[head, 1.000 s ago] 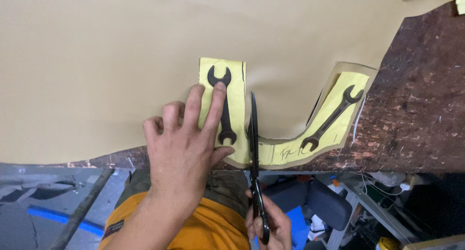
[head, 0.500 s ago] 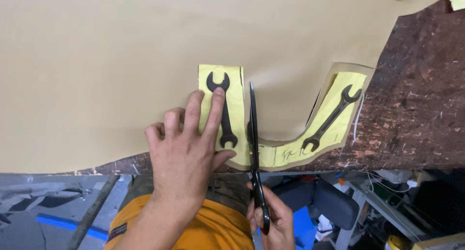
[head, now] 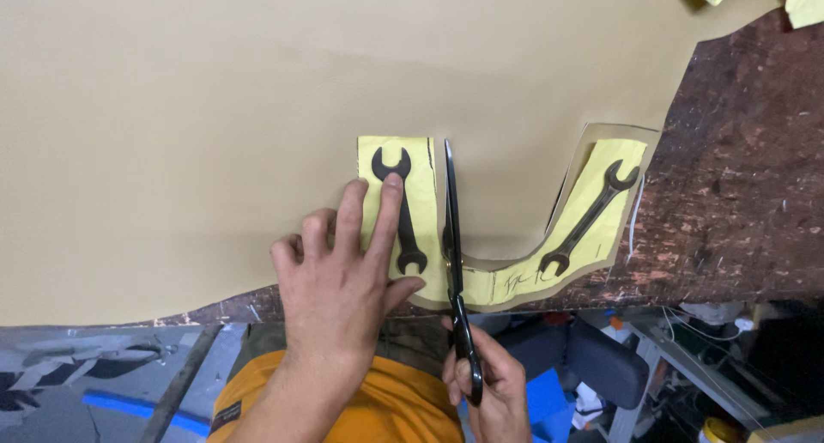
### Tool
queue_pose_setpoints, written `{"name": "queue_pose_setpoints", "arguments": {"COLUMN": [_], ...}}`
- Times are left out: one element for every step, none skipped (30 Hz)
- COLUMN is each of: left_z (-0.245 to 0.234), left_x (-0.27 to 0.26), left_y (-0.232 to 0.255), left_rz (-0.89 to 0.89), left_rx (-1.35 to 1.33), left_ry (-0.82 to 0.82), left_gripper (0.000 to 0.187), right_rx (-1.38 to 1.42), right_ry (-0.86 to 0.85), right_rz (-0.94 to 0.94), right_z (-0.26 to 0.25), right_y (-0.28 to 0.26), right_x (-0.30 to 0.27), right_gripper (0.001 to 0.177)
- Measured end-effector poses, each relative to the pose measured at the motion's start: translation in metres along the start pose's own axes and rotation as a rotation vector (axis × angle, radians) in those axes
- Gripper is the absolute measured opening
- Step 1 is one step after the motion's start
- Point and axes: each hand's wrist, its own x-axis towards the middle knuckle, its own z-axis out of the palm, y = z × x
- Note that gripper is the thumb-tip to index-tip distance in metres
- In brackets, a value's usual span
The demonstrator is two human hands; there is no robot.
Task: The person places a yellow paper template on a large sheet of cardboard and secures it with two wrenches. They then use scissors to cut the cardboard along the template's outline, producing a shaped piece.
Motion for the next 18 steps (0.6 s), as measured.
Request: {"name": "queue_pose_setpoints", "arguments": {"left_z": [0.001, 0.002, 0.002, 0.002, 0.001, 0.002, 0.002, 0.001, 0.001, 0.001, 0.0, 0.0, -0.001, -0.001, -0.002, -0.003, -0.006, -0.008], "left_x": [-0.001, -0.002, -0.002, -0.001, 0.0, 0.001, 0.0, -0.002, -0.002, -0.001, -0.001, 0.0, 0.0, 0.001, 0.001, 0.001, 0.001, 0.001], "left_y": [0.0, 0.001, 0.001, 0.001, 0.0, -0.001, 0.0, 0.0, 0.001, 0.0, 0.0, 0.0, 0.001, 0.001, 0.002, 0.002, 0.004, 0.006], "left_rz": [0.003, -0.001, -0.005, -0.009, -0.009, -0.009, -0.008, -0.008, -0.011, -0.013, -0.014, -0.015, -0.018, -0.026, -0.032, -0.039, -0.051, -0.063], "left_rx": [-0.003, -0.008, -0.008, -0.009, -0.009, -0.009, -0.01, -0.013, -0.012, -0.011, -0.013, -0.015, -0.021, -0.017, -0.016, -0.015, -0.008, -0.002], "left_ry": [-0.004, -0.007, -0.001, 0.005, 0.003, 0.002, -0.004, -0.015, -0.017, -0.019, -0.016, -0.014, -0.012, -0.018, -0.025, -0.033, -0.043, -0.053], "left_gripper": [0.114, 0.114, 0.114, 0.114, 0.114, 0.114, 0.114, 0.114, 0.114, 0.115, 0.115, 0.115, 0.115, 0.115, 0.115, 0.114, 0.114, 0.113], "right_rx": [-0.003, 0.001, 0.007, 0.012, 0.013, 0.013, 0.013, -0.003, -0.02, -0.036, -0.051, -0.066, -0.085, -0.092, -0.1, -0.108, -0.077, -0.045], "right_ry": [0.008, 0.005, -0.005, -0.015, -0.025, -0.034, -0.041, -0.025, -0.017, -0.01, 0.005, 0.019, 0.033, 0.023, 0.015, 0.008, -0.04, -0.088], "right_rz": [0.008, 0.011, 0.007, 0.003, -0.013, -0.029, -0.042, -0.036, -0.037, -0.038, -0.017, 0.003, 0.024, 0.035, 0.046, 0.058, 0.057, 0.057], "right_z": [0.0, 0.001, 0.002, 0.005, 0.007, 0.008, 0.01, 0.012, 0.014, 0.016, 0.017, 0.017, 0.016, 0.014, 0.01, 0.007, 0.003, -0.004], "right_y": [-0.002, -0.004, -0.006, -0.009, -0.011, -0.014, -0.017, -0.02, -0.023, -0.025, -0.027, -0.029, -0.031, -0.033, -0.034, -0.036, -0.039, -0.045], "right_x": [-0.001, -0.002, 0.001, 0.004, 0.006, 0.009, 0.009, 0.006, 0.007, 0.009, 0.01, 0.012, 0.012, 0.013, 0.012, 0.01, 0.009, 0.007], "right_gripper": [0.059, 0.059, 0.059, 0.06, 0.059, 0.059, 0.059, 0.059, 0.059, 0.059, 0.059, 0.059, 0.06, 0.06, 0.06, 0.061, 0.061, 0.062]}}
